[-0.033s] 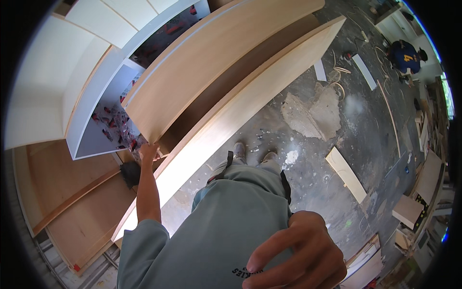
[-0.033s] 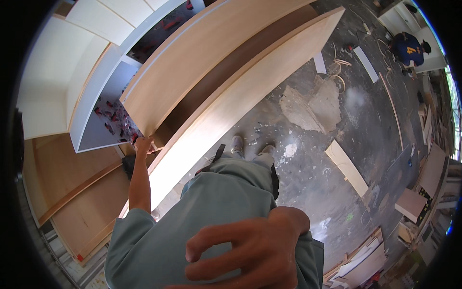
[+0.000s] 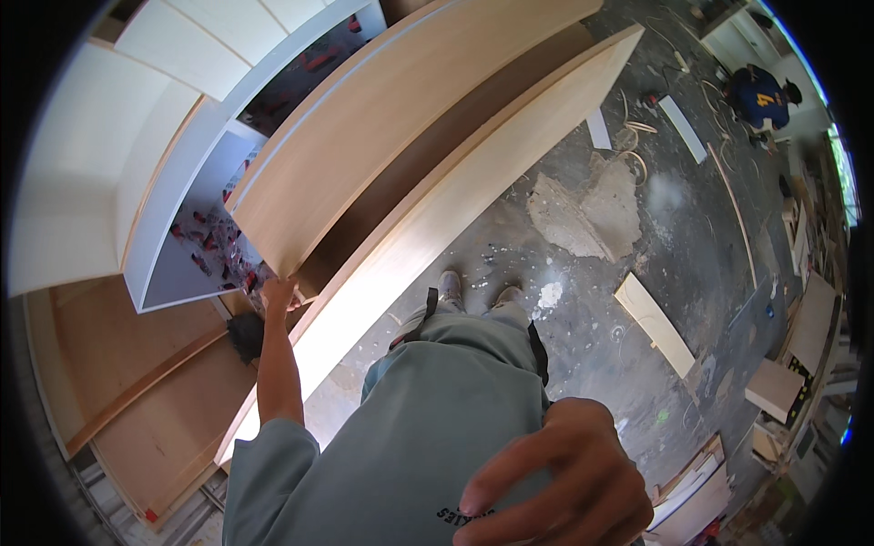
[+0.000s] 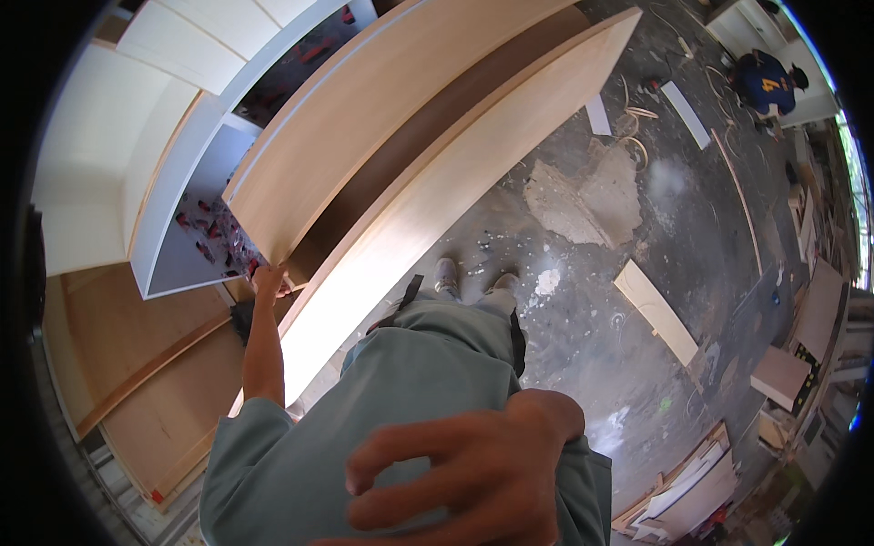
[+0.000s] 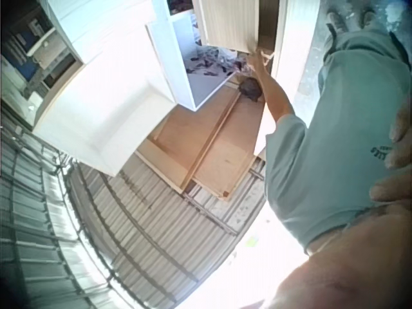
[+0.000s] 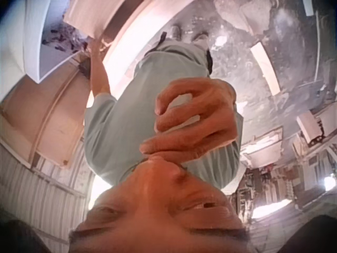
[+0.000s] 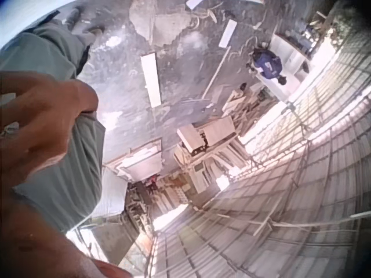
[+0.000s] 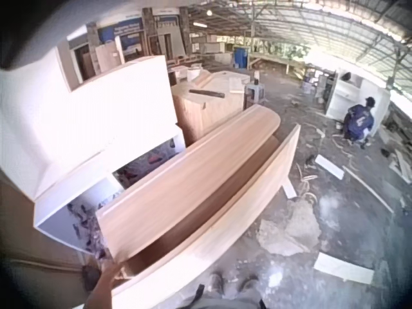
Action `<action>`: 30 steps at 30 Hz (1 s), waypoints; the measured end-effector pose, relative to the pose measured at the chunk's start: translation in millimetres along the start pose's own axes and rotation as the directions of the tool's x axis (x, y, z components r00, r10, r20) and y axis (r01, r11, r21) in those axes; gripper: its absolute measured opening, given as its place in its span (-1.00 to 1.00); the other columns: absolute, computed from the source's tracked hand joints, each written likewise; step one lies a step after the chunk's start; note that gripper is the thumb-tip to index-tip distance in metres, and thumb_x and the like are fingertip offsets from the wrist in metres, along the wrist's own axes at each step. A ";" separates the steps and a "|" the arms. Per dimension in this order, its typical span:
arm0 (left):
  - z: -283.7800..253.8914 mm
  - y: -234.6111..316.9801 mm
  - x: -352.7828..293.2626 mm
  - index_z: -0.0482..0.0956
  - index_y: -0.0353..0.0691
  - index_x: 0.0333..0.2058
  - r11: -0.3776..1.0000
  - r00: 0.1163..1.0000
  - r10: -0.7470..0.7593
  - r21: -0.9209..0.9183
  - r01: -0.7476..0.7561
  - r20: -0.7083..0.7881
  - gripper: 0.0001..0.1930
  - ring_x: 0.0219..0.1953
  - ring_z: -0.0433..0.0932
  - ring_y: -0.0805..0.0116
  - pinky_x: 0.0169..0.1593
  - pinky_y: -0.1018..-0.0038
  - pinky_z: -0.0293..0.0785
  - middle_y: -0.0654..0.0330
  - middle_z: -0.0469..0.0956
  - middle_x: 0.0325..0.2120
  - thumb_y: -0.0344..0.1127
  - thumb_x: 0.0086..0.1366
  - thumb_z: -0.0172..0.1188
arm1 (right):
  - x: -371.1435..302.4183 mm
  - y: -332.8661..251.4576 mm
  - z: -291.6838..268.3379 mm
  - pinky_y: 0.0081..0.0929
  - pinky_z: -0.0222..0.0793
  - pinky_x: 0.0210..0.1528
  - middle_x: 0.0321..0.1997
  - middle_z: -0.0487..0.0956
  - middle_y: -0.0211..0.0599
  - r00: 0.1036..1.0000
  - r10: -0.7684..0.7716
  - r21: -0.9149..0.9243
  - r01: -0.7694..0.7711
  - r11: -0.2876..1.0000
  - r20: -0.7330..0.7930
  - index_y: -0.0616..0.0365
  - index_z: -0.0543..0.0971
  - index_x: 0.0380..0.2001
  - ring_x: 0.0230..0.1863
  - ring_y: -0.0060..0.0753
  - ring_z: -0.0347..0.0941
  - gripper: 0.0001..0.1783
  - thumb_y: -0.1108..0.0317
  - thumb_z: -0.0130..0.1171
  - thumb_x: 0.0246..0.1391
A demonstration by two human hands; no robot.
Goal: The person aligns wooden panels on a work table, fastens them using a nail gun, and then moves a long wooden component onto a larger cabinet structure.
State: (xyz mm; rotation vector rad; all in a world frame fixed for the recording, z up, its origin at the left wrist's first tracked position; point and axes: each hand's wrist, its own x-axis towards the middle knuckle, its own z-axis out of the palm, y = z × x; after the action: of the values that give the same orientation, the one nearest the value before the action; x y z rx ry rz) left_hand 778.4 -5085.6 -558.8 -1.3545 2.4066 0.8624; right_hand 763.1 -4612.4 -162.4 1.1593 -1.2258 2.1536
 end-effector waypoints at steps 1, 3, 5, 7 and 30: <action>-2.0 3.5 -0.6 0.63 -0.42 -0.49 0.997 0.999 -0.045 -0.062 0.046 0.014 -0.57 -0.71 0.60 0.26 -0.66 0.39 0.57 0.01 0.57 -0.70 -0.04 0.07 0.37 | 0.5 -1.4 0.2 -0.41 0.43 -0.36 -0.26 0.70 -0.25 1.000 0.017 -0.009 -0.018 1.000 -0.011 0.16 0.72 -0.39 -0.48 -0.47 0.49 -0.92 0.45 0.30 0.01; -4.6 16.2 -6.6 0.63 -0.43 -0.50 0.982 0.994 -0.104 -0.152 0.109 0.038 -0.53 -0.71 0.60 0.22 -0.67 0.37 0.56 -0.02 0.56 -0.69 0.00 0.08 0.37 | -0.4 -1.4 2.7 -0.41 0.43 -0.36 -0.26 0.70 -0.24 1.000 0.004 -0.029 -0.005 1.000 -0.022 0.16 0.72 -0.39 -0.47 -0.47 0.50 -0.92 0.45 0.28 0.03; -3.2 6.2 2.9 0.60 -0.45 -0.46 0.985 0.996 -0.082 -0.149 0.088 0.046 -0.55 -0.70 0.60 0.18 -0.68 0.35 0.55 -0.02 0.55 -0.69 -0.03 0.11 0.33 | 1.6 -8.1 -1.2 -0.40 0.44 -0.35 -0.27 0.70 -0.23 1.000 0.019 -0.046 -0.019 0.999 -0.005 0.15 0.72 -0.38 -0.45 -0.46 0.52 -0.91 0.43 0.26 0.05; -6.9 10.2 10.0 0.56 -0.45 -0.41 0.993 0.997 -0.008 -0.121 0.018 0.078 -0.59 -0.70 0.59 0.16 -0.69 0.35 0.53 0.00 0.53 -0.68 -0.08 0.15 0.30 | 3.0 -16.1 -14.6 -0.38 0.46 -0.33 -0.28 0.70 -0.20 0.999 -0.007 -0.101 0.011 0.995 0.041 0.15 0.72 -0.37 -0.43 -0.44 0.53 -0.90 0.41 0.25 0.06; -24.2 36.8 -13.0 0.62 -0.35 -0.32 0.403 0.684 0.658 0.621 -0.672 0.313 -0.78 -0.16 0.52 -0.09 -0.09 0.10 0.50 -0.09 0.52 -0.26 -0.38 0.06 0.18 | -594.5 -20.4 -146.3 -0.45 0.60 -0.45 -0.48 0.65 -0.09 -0.396 0.223 0.372 -0.917 -0.140 -0.891 0.40 0.63 -0.45 -0.53 -0.34 0.61 -0.80 0.45 0.11 0.05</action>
State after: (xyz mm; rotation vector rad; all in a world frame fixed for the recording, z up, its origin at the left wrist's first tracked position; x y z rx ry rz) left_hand 756.2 -5076.8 -519.7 -0.0345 2.8036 -0.0240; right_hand 1050.5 -4446.1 -677.2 -1.8796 -2.0776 1.6989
